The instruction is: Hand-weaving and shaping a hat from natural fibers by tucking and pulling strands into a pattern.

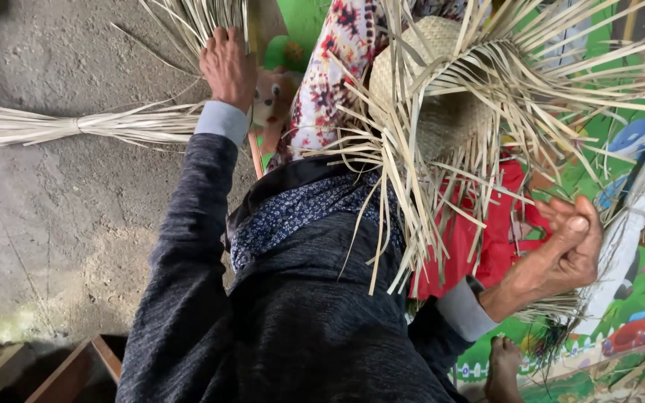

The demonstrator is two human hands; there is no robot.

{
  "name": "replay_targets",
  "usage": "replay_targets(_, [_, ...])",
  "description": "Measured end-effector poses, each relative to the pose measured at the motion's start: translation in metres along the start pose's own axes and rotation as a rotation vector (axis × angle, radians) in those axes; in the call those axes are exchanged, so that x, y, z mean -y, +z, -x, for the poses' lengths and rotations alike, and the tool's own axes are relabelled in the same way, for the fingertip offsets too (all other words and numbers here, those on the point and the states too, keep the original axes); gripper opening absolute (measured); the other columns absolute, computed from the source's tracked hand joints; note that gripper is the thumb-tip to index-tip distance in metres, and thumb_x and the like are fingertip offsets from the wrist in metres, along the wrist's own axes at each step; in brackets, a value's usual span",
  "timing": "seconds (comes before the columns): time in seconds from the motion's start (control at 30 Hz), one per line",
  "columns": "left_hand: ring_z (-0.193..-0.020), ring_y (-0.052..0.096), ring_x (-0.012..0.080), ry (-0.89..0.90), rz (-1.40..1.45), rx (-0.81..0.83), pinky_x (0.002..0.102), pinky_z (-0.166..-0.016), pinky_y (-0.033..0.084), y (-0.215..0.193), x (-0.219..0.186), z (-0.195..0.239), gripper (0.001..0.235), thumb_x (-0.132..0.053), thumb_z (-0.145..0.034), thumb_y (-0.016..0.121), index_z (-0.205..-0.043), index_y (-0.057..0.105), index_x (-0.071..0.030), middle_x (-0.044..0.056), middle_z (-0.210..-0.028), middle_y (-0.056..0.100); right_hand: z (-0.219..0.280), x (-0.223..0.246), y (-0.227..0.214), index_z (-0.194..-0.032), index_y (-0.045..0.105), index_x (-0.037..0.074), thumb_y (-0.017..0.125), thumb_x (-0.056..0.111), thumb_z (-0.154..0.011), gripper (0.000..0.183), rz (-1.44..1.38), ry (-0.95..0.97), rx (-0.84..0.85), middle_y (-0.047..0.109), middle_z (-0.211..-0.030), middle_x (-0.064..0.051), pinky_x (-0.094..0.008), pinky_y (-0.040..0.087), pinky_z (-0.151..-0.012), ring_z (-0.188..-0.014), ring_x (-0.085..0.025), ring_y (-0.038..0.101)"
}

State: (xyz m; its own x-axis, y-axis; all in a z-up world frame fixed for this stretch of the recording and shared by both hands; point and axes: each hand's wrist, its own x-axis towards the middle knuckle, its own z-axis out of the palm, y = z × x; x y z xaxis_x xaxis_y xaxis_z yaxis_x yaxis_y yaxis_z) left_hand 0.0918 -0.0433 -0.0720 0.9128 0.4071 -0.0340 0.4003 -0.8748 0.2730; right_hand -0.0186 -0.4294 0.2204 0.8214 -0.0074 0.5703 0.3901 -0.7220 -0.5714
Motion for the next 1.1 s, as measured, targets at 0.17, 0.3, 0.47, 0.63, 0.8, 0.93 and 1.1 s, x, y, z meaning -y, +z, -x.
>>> replay_targets(0.17, [-0.061,0.050,0.0160,0.024,0.253,-0.248,0.034,-0.065,0.042,0.003,0.007,0.005,0.017,-0.012,-0.078,0.061,-0.063,0.053,-0.014,-0.001,-0.072,0.056,0.004,-0.007,0.000,-0.113,0.056,-0.012,0.041,0.021,-0.109,0.037,0.025,0.011,0.012,0.061,-0.092,-0.025,-0.042,0.058,-0.070,-0.080,-0.034,0.065])
replay_targets(0.3, [-0.051,0.055,0.0085,0.020,0.458,-0.218,0.028,-0.057,0.049,-0.015,0.008,0.007,0.021,-0.002,-0.074,0.054,-0.062,0.064,-0.016,-0.004,-0.060,0.063,0.005,-0.011,0.004,-0.113,0.056,-0.012,0.041,0.020,-0.109,0.036,0.035,0.009,0.014,0.061,-0.092,-0.025,-0.041,0.058,-0.069,-0.079,-0.034,0.065])
replay_targets(0.47, [-0.063,0.063,0.0107,0.155,0.895,-0.073,0.022,-0.059,0.053,-0.049,0.009,0.018,0.024,0.013,-0.081,0.045,-0.086,0.058,-0.007,0.004,-0.075,0.066,0.007,-0.014,0.007,-0.112,0.057,-0.012,0.041,0.018,-0.108,0.034,0.059,0.007,0.026,0.061,-0.091,-0.024,-0.040,0.057,-0.067,-0.078,-0.033,0.065])
replay_targets(0.63, [-0.073,0.061,0.0143,0.310,1.366,0.077,0.022,-0.068,0.053,-0.080,0.006,0.034,0.003,-0.004,-0.098,0.052,-0.100,0.053,-0.002,0.008,-0.086,0.061,0.010,-0.017,0.011,-0.111,0.058,-0.012,0.042,0.016,-0.108,0.033,0.073,0.003,0.039,0.061,-0.091,-0.024,-0.039,0.057,-0.066,-0.078,-0.032,0.065])
replay_targets(0.8, [-0.079,0.059,0.0114,0.286,1.425,0.167,0.029,-0.088,0.051,-0.125,-0.008,0.055,0.009,-0.006,-0.096,0.051,-0.101,0.058,-0.005,0.003,-0.086,0.061,0.011,-0.023,0.007,-0.110,0.059,-0.012,0.042,0.015,-0.108,0.032,0.096,0.001,0.036,0.062,-0.091,-0.023,-0.038,0.056,-0.065,-0.077,-0.032,0.065])
replay_targets(0.93, [-0.077,0.059,0.0117,0.247,1.357,0.089,0.026,-0.076,0.050,-0.170,-0.028,0.081,0.013,-0.023,-0.096,0.052,-0.096,0.055,-0.010,0.002,-0.086,0.060,-0.005,0.000,0.006,-0.111,0.058,-0.014,0.043,0.010,-0.108,0.029,0.097,-0.052,0.037,0.060,-0.091,-0.024,-0.039,0.053,-0.068,-0.076,-0.033,0.064])
replay_targets(1.1, [-0.075,0.057,0.0123,0.228,1.290,0.018,0.026,-0.069,0.048,-0.180,-0.037,0.118,0.015,-0.027,-0.092,0.056,-0.091,0.055,-0.012,0.001,-0.084,0.060,-0.026,0.054,0.019,-0.087,0.067,-0.006,0.042,0.015,-0.105,0.037,0.196,-0.173,0.078,0.067,-0.084,-0.016,-0.032,0.040,-0.058,-0.065,-0.022,0.053])
